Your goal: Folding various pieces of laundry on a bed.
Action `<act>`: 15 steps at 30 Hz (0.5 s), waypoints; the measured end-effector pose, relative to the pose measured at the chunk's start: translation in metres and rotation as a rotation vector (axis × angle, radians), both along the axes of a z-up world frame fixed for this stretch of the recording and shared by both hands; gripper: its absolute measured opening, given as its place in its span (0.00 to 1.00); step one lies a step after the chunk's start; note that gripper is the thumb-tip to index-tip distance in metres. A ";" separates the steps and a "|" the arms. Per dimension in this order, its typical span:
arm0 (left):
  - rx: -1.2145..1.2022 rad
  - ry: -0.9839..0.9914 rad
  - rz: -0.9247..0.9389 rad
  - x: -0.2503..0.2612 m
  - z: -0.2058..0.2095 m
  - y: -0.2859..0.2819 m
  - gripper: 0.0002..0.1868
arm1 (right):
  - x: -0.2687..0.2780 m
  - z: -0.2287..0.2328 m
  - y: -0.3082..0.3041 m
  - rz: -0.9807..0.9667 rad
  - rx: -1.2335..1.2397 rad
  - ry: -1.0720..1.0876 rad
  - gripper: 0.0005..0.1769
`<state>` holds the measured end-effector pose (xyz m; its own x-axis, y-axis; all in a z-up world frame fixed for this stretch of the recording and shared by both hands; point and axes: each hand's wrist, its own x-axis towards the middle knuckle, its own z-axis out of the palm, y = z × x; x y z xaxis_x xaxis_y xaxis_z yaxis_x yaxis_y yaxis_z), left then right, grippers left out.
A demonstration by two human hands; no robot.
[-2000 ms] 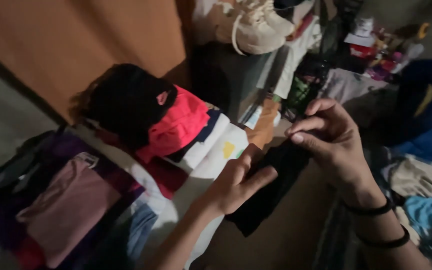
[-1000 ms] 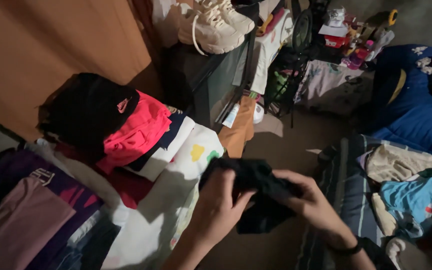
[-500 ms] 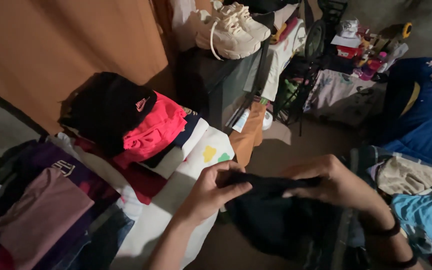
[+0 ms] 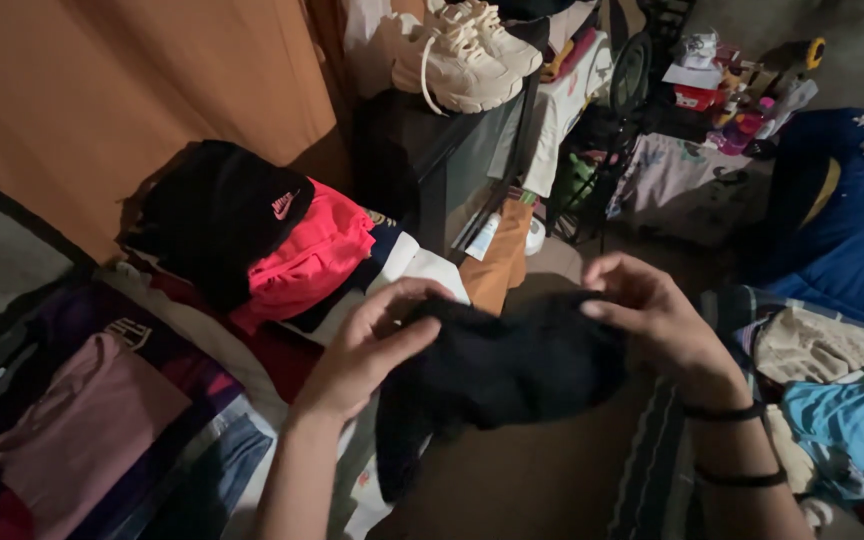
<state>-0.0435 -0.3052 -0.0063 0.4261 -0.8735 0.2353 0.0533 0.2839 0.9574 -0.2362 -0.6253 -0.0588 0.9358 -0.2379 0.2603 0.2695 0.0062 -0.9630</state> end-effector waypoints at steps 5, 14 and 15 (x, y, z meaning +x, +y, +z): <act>0.207 -0.283 0.404 -0.014 0.005 -0.008 0.17 | 0.024 0.026 0.044 -0.395 -0.280 0.094 0.17; -0.072 -0.650 0.407 -0.081 -0.011 -0.017 0.23 | 0.040 0.019 0.122 -0.229 0.247 -0.109 0.10; -0.072 -0.535 0.288 -0.080 -0.013 -0.013 0.24 | 0.040 0.019 0.120 -0.184 0.505 -0.146 0.10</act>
<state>-0.1232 -0.3180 -0.0197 0.4498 -0.7146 0.5358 -0.5179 0.2801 0.8083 -0.1958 -0.5051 -0.0401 0.8298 -0.5227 0.1956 0.4402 0.3974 -0.8052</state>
